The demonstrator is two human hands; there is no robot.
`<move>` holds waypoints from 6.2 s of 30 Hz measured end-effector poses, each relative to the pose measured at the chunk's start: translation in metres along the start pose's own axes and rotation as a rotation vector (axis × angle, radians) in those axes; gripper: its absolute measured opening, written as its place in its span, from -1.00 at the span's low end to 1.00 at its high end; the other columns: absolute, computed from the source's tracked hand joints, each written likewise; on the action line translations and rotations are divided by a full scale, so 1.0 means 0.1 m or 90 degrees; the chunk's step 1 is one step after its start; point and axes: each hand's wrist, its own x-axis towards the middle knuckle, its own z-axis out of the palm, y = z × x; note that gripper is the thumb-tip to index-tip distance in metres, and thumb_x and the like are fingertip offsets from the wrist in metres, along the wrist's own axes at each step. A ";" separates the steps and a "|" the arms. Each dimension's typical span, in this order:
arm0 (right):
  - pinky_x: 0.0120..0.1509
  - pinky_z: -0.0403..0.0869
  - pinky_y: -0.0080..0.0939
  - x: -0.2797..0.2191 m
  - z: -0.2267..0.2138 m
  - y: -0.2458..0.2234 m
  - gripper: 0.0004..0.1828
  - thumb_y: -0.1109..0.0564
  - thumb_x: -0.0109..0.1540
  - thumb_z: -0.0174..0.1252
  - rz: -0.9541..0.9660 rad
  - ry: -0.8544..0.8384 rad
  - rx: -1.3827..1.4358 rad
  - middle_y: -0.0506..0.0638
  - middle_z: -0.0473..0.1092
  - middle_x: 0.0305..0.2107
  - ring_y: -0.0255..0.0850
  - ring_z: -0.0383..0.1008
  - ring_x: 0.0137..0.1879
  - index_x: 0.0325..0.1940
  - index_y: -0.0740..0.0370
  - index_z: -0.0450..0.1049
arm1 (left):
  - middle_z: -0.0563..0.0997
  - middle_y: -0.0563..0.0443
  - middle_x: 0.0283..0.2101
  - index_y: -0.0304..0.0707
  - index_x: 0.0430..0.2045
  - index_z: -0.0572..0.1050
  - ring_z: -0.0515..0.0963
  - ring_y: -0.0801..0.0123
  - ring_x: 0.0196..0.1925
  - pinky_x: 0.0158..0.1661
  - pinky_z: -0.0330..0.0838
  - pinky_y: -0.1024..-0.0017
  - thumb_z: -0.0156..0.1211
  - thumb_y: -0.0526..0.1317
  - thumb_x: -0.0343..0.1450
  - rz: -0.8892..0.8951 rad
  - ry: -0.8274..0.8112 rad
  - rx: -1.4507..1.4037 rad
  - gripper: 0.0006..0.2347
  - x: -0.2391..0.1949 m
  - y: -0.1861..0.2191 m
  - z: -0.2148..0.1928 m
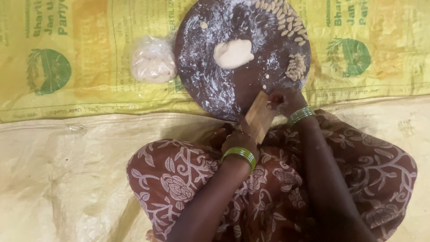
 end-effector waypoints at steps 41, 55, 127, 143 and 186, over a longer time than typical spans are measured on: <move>0.21 0.47 -0.01 0.35 0.10 -0.02 -0.82 0.30 0.13 0.32 -0.329 0.382 -0.250 0.01 0.61 -0.25 0.02 0.49 0.01 -0.23 0.09 0.70 | 0.34 -0.43 0.29 -0.32 0.44 -0.35 0.47 -0.18 0.25 0.15 0.45 0.06 0.30 -0.19 0.37 -0.001 -0.008 0.008 -0.09 0.04 -0.01 0.00; -0.01 0.58 -0.20 0.07 0.12 0.38 -0.82 0.27 0.05 0.43 -0.033 -0.067 0.127 0.08 0.63 -0.36 -0.21 0.62 -0.23 -0.27 0.30 0.68 | 0.39 -0.37 0.30 -0.34 0.45 -0.46 0.51 -0.13 0.23 0.18 0.42 0.06 0.37 -0.06 0.35 -0.010 -0.005 0.015 0.03 0.04 -0.05 0.06; 0.23 0.38 0.01 0.16 0.01 0.36 -0.41 0.49 -0.01 0.22 -0.083 0.508 -0.271 0.05 0.38 -0.15 0.01 0.29 0.03 0.03 0.07 0.66 | 0.36 -0.47 0.27 -0.43 0.45 -0.37 0.48 -0.15 0.24 0.13 0.47 0.08 0.26 -0.17 0.39 0.009 -0.018 0.014 -0.09 -0.11 0.02 -0.10; 0.18 0.38 -0.02 0.16 0.06 0.24 -0.32 0.38 0.00 0.34 -0.059 0.477 -0.398 0.08 0.36 -0.02 0.00 0.27 0.10 0.21 0.02 0.60 | 0.30 -0.41 0.34 -0.44 0.44 -0.41 0.47 -0.13 0.26 0.14 0.47 0.09 0.27 -0.16 0.39 0.004 -0.033 0.020 -0.07 -0.11 0.03 -0.11; -0.14 0.60 -0.27 0.24 0.36 0.27 -0.86 0.20 0.08 0.45 -0.126 0.024 0.061 -0.02 0.61 -0.39 -0.27 0.63 -0.29 -0.29 0.13 0.67 | 0.38 -0.44 0.29 -0.45 0.46 -0.38 0.50 -0.08 0.25 0.12 0.49 0.11 0.26 0.00 0.41 -0.040 0.009 0.025 -0.05 -0.06 -0.07 -0.08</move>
